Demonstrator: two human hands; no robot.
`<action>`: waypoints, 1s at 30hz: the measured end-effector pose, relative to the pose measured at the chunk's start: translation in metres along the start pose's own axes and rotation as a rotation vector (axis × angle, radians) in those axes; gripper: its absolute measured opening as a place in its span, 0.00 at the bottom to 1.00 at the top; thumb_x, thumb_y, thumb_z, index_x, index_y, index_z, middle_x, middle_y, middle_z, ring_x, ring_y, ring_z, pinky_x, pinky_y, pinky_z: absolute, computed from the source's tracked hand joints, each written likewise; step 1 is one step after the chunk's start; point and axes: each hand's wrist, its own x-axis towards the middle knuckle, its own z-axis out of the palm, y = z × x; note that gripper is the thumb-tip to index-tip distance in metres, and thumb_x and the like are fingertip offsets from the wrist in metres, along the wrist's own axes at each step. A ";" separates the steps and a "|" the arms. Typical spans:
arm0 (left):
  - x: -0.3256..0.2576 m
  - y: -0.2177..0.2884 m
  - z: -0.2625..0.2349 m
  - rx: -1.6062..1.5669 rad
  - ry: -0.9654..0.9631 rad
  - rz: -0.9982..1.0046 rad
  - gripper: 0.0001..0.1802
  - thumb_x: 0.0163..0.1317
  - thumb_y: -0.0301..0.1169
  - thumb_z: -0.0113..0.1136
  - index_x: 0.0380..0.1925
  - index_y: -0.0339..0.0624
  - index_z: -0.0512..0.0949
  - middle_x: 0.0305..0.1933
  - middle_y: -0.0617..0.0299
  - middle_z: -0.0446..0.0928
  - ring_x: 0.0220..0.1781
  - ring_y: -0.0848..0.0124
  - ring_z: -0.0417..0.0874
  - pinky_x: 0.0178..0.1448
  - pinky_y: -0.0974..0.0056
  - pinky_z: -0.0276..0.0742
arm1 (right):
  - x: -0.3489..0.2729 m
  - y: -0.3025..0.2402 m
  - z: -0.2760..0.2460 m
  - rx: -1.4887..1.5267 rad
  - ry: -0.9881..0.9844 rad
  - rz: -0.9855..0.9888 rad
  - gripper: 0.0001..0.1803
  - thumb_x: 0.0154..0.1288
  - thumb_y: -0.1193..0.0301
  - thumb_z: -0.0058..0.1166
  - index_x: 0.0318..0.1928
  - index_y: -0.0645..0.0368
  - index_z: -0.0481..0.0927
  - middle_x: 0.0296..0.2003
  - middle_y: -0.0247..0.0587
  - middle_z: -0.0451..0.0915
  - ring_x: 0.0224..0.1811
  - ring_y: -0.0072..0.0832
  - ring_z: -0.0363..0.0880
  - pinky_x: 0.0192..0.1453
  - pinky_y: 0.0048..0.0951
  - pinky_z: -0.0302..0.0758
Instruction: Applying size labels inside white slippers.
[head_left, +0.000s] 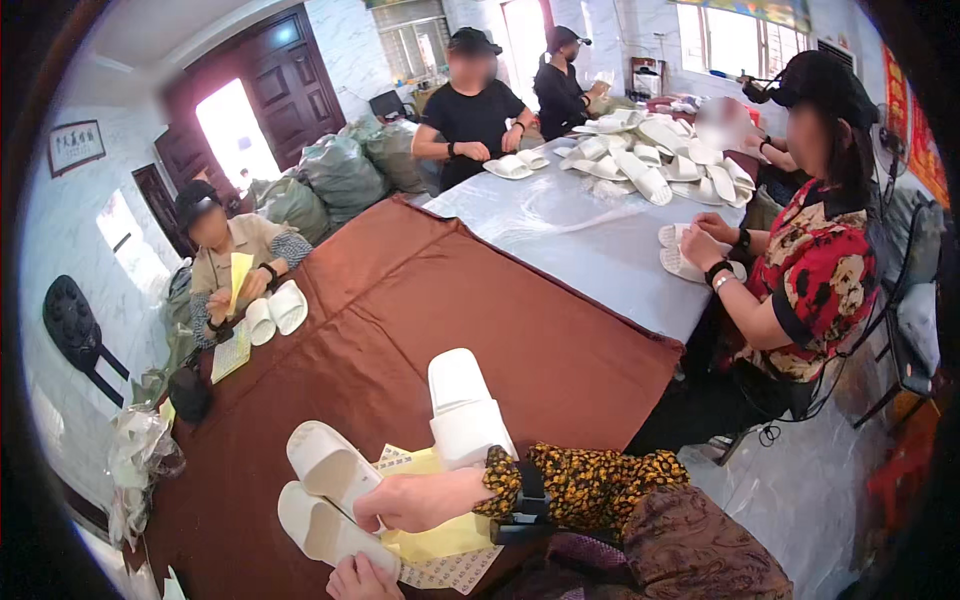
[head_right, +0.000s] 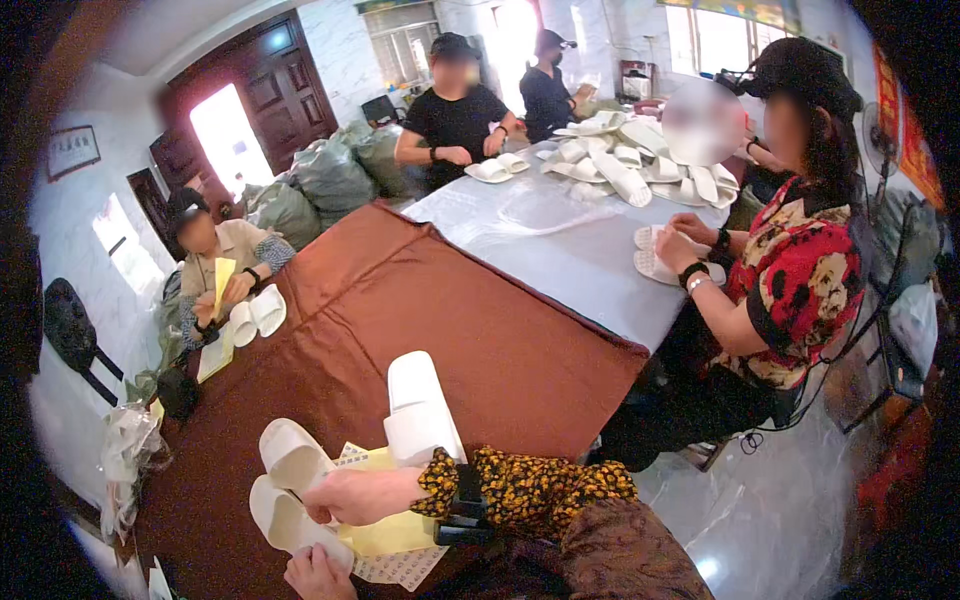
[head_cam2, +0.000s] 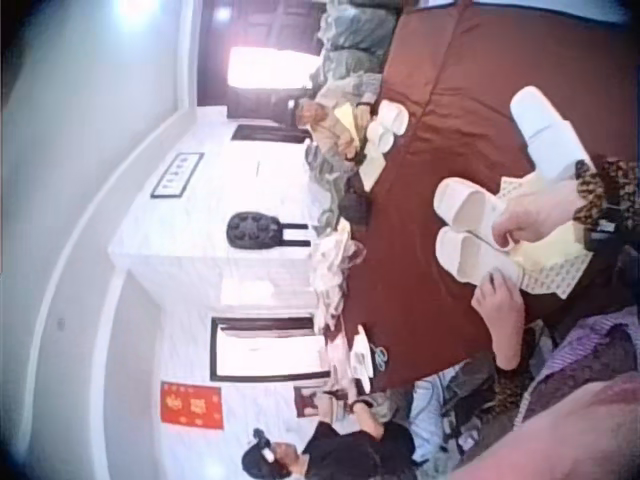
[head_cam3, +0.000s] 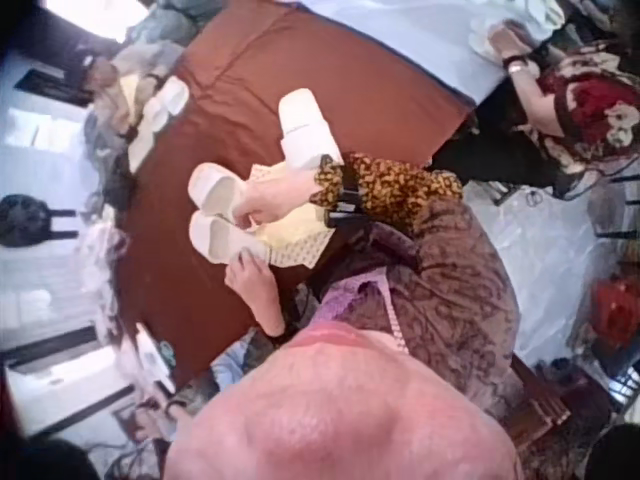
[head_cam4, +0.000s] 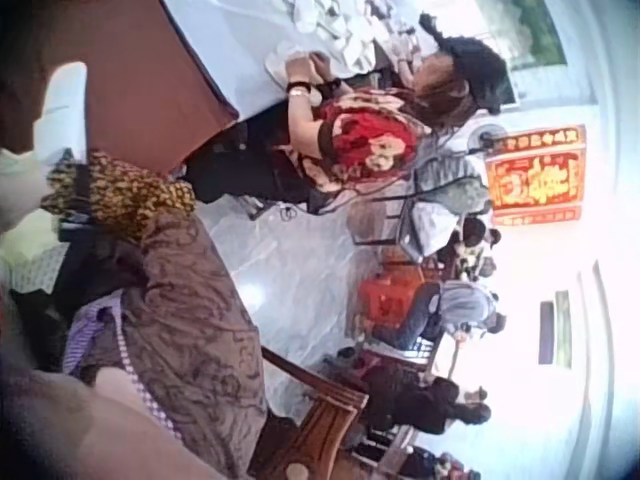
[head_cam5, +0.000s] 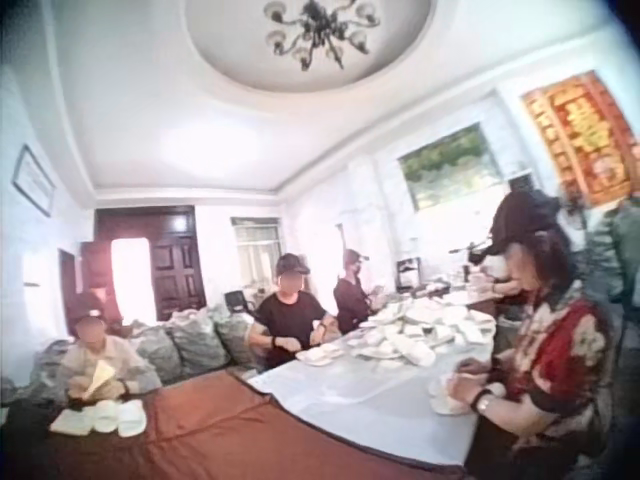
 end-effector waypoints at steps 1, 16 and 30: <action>0.002 0.000 -0.002 -0.008 -0.028 -0.015 0.14 0.61 0.33 0.55 0.43 0.39 0.79 0.44 0.55 0.77 0.46 0.55 0.76 0.49 0.51 0.71 | 0.001 0.002 0.002 0.031 0.002 0.015 0.09 0.60 0.83 0.43 0.40 0.64 0.74 0.33 0.49 0.79 0.38 0.43 0.79 0.44 0.39 0.74; 0.006 -0.003 -0.002 -0.108 -0.055 -0.090 0.15 0.63 0.32 0.54 0.46 0.36 0.77 0.53 0.50 0.75 0.53 0.50 0.73 0.54 0.48 0.69 | 0.004 0.001 0.002 0.039 -0.011 0.054 0.10 0.60 0.84 0.43 0.41 0.64 0.75 0.35 0.50 0.79 0.40 0.43 0.80 0.45 0.37 0.75; 0.007 -0.002 0.005 -0.022 -0.040 -0.076 0.16 0.62 0.34 0.55 0.48 0.39 0.77 0.49 0.52 0.76 0.49 0.52 0.75 0.49 0.49 0.70 | 0.003 0.004 0.000 0.017 -0.012 0.061 0.11 0.57 0.84 0.47 0.40 0.64 0.77 0.35 0.51 0.81 0.40 0.43 0.82 0.45 0.37 0.76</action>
